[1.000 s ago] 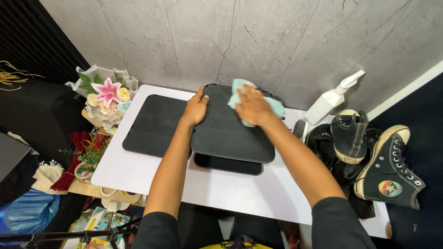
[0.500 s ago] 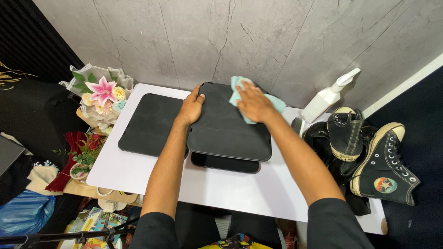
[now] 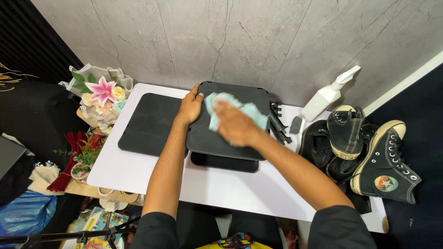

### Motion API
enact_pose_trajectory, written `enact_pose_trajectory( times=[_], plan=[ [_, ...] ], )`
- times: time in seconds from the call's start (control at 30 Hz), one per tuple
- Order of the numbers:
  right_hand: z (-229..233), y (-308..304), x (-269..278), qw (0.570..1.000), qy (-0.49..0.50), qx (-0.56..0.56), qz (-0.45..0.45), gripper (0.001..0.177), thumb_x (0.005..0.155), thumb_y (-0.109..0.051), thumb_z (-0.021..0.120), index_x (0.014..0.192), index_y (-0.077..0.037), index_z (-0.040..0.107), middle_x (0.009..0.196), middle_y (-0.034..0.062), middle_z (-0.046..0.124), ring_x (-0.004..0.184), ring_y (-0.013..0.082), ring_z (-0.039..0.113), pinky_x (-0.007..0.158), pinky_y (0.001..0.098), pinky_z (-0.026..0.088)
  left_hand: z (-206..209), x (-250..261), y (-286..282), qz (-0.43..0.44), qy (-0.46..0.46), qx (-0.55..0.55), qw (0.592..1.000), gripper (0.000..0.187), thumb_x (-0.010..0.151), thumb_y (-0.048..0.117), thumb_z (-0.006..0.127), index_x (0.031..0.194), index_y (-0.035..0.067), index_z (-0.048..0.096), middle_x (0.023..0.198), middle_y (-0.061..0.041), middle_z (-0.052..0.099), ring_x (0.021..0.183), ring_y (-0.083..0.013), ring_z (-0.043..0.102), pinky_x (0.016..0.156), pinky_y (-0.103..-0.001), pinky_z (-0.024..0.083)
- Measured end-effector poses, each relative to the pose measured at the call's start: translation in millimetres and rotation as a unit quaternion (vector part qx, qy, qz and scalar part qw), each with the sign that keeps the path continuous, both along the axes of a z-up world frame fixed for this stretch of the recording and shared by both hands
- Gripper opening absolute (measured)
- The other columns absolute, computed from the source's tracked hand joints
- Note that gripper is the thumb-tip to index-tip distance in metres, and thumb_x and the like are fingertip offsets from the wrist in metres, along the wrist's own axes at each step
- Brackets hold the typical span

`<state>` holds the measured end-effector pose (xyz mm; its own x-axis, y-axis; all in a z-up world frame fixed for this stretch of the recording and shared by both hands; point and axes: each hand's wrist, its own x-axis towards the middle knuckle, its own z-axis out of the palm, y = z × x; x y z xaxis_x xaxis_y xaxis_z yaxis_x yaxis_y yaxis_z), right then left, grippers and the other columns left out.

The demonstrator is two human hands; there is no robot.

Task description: The person wipes the surface of a black plastic tray with a cloth, then attaches four plastic legs to the tray to form a small stand. They repeat the process with a second tray, wiping it and attaching legs to assemble another stand.

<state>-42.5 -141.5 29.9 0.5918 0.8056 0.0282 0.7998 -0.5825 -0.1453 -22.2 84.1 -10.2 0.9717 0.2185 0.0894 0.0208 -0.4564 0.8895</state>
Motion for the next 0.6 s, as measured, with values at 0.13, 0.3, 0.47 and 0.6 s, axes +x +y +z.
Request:
enact_pose_trajectory(
  times=[0.13, 0.3, 0.47, 0.6],
  plan=[
    [9.0, -17.4, -41.7, 0.992, 0.018, 0.039, 0.117, 0.065, 0.104, -0.033, 0.045, 0.159, -0.004, 0.028, 0.167, 0.0225, 0.02, 0.155, 0.0367, 0.017, 0.123, 0.0465, 0.014, 5.6, -2.9, -0.6, -0.006, 0.018, 0.004, 1.0, 0.061, 0.102, 0.03, 0.046, 0.159, 0.01, 0.033, 0.155, -0.021, 0.048, 0.145, -0.0344, 0.044, 0.118, -0.039, 0.035],
    [20.6, -66.3, 0.7, 0.999, -0.001, 0.028, 0.023, 0.066, 0.103, -0.036, 0.045, 0.158, -0.004, 0.028, 0.167, 0.0226, 0.02, 0.155, 0.0364, 0.017, 0.123, 0.0457, 0.015, 22.8, -11.8, -6.6, -0.003, 0.056, 0.006, 0.998, 0.061, 0.103, 0.031, 0.044, 0.16, 0.013, 0.03, 0.152, -0.021, 0.049, 0.143, -0.0349, 0.045, 0.118, -0.041, 0.035],
    [11.3, -70.2, 67.6, 0.992, -0.025, 0.007, -0.127, 0.066, 0.103, -0.04, 0.039, 0.158, -0.005, 0.029, 0.167, 0.0215, 0.018, 0.154, 0.0361, 0.015, 0.123, 0.0447, 0.014, 29.0, -15.9, -11.5, 0.004, 0.051, 0.025, 0.998, 0.06, 0.103, 0.03, 0.043, 0.159, 0.012, 0.031, 0.152, -0.023, 0.05, 0.144, -0.0369, 0.044, 0.119, -0.042, 0.034],
    [-5.3, -16.5, 69.4, 0.994, -0.041, 0.019, -0.103, 0.066, 0.104, -0.039, 0.038, 0.158, -0.002, 0.026, 0.167, 0.0226, 0.017, 0.155, 0.0376, 0.015, 0.124, 0.0454, 0.014, 23.5, -12.0, -8.4, 0.008, 0.062, 0.034, 0.997, 0.061, 0.103, 0.031, 0.043, 0.16, 0.012, 0.03, 0.151, -0.023, 0.051, 0.143, -0.0375, 0.045, 0.118, -0.042, 0.035]
  ],
)
